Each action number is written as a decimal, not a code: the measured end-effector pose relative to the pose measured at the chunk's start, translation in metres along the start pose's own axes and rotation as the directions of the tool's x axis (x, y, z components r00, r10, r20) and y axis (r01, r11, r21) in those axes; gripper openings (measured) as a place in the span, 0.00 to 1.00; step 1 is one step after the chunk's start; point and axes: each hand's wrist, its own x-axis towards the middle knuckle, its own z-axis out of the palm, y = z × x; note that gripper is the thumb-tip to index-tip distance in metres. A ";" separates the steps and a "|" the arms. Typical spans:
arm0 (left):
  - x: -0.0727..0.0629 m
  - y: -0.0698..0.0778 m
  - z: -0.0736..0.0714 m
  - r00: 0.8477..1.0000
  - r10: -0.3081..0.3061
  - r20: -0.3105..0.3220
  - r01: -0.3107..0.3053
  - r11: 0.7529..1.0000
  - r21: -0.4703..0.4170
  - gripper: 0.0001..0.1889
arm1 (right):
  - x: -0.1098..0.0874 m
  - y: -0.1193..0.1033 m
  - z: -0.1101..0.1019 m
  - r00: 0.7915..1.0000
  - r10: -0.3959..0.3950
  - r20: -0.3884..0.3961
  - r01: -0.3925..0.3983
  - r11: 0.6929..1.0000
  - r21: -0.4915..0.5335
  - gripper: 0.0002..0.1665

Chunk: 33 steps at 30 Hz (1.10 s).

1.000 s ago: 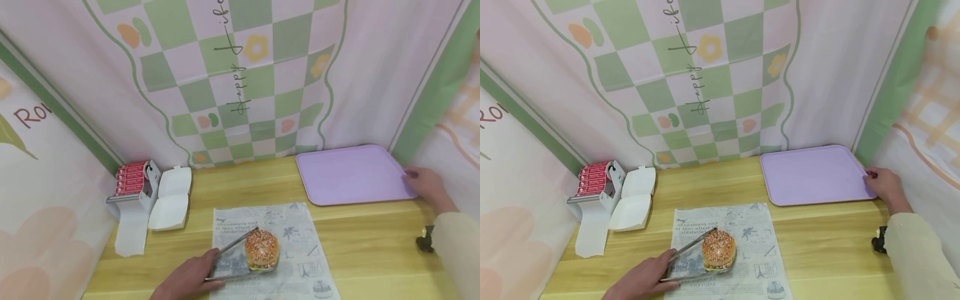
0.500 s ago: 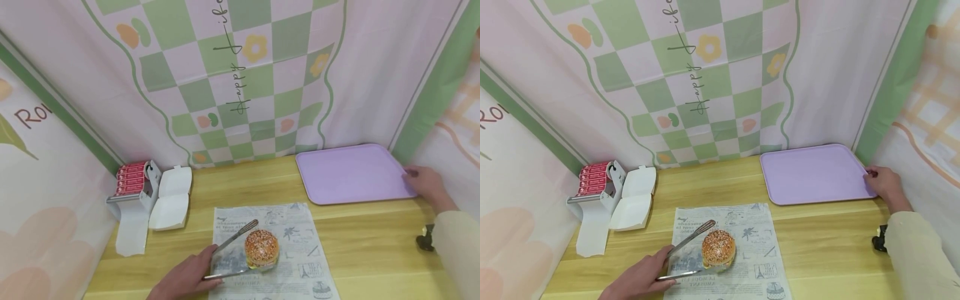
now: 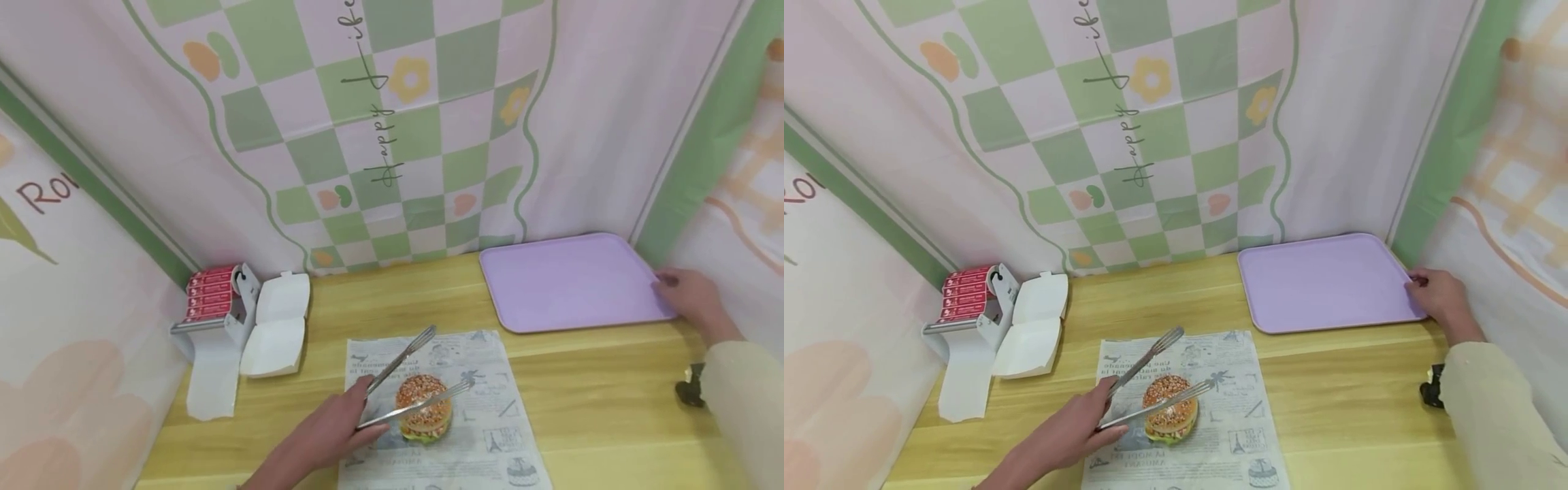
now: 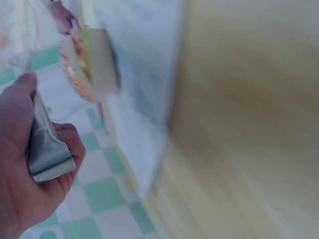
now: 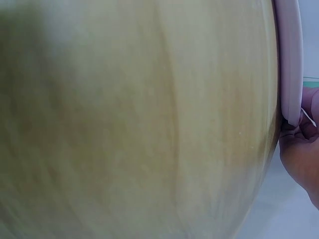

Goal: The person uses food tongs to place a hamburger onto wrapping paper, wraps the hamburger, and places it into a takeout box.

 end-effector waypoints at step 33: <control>0.187 0.165 -0.015 0.987 -0.141 -0.082 0.127 0.979 -0.157 0.38 | -0.001 -0.002 0.003 1.000 -0.030 -0.009 0.030 1.000 -0.006 0.21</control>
